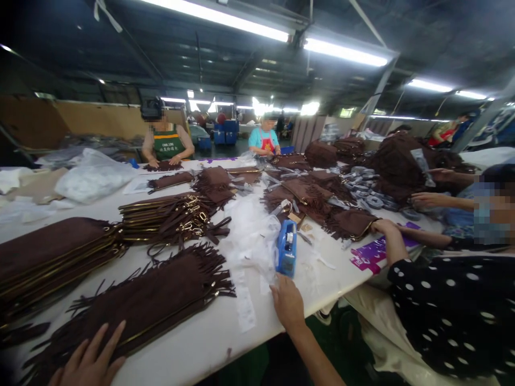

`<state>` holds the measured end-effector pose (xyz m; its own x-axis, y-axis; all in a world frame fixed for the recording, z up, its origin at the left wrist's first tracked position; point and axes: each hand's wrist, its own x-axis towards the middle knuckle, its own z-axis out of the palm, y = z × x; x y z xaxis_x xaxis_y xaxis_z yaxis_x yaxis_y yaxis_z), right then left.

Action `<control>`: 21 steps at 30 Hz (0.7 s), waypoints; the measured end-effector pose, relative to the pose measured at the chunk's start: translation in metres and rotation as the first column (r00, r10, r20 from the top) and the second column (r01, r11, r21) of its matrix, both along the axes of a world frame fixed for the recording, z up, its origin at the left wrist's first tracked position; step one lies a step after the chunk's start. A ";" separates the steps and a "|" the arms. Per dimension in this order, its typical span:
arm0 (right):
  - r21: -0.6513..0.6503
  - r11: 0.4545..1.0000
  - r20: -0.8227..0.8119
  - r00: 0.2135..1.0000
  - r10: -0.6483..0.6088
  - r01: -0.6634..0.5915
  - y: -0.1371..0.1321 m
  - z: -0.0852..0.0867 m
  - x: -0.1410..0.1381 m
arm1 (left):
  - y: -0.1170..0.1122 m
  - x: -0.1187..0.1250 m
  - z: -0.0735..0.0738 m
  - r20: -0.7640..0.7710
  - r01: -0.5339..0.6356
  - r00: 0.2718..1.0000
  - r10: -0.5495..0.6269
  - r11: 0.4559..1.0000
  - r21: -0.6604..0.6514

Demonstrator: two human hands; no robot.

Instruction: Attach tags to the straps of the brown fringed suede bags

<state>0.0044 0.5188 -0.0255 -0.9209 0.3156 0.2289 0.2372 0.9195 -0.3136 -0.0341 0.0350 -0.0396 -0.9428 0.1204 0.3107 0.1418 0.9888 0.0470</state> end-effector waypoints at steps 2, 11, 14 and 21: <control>0.016 0.999 0.004 0.999 0.046 -0.046 -0.003 -0.001 0.000 | 0.025 -0.002 0.002 -0.023 0.079 0.997 -0.080 0.996 -0.037; 0.277 0.959 0.020 0.998 0.062 -0.065 0.032 0.074 -0.041 | 0.249 0.008 -0.015 0.094 0.562 0.816 -0.570 0.821 0.098; 0.400 0.896 0.158 0.977 0.142 -0.195 0.039 0.099 -0.079 | 0.291 -0.017 -0.015 0.174 0.591 0.783 -0.597 0.802 0.088; 0.344 0.874 0.390 0.899 0.200 -0.344 0.049 0.086 -0.133 | 0.312 -0.081 0.006 0.163 0.637 0.720 -0.675 0.735 0.233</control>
<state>-0.1289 0.5681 0.0603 -0.9985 -0.0100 -0.0547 -0.0176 0.9899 0.1405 -0.1156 0.3472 -0.0339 -0.6879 0.7051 0.1722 0.7186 0.6282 0.2983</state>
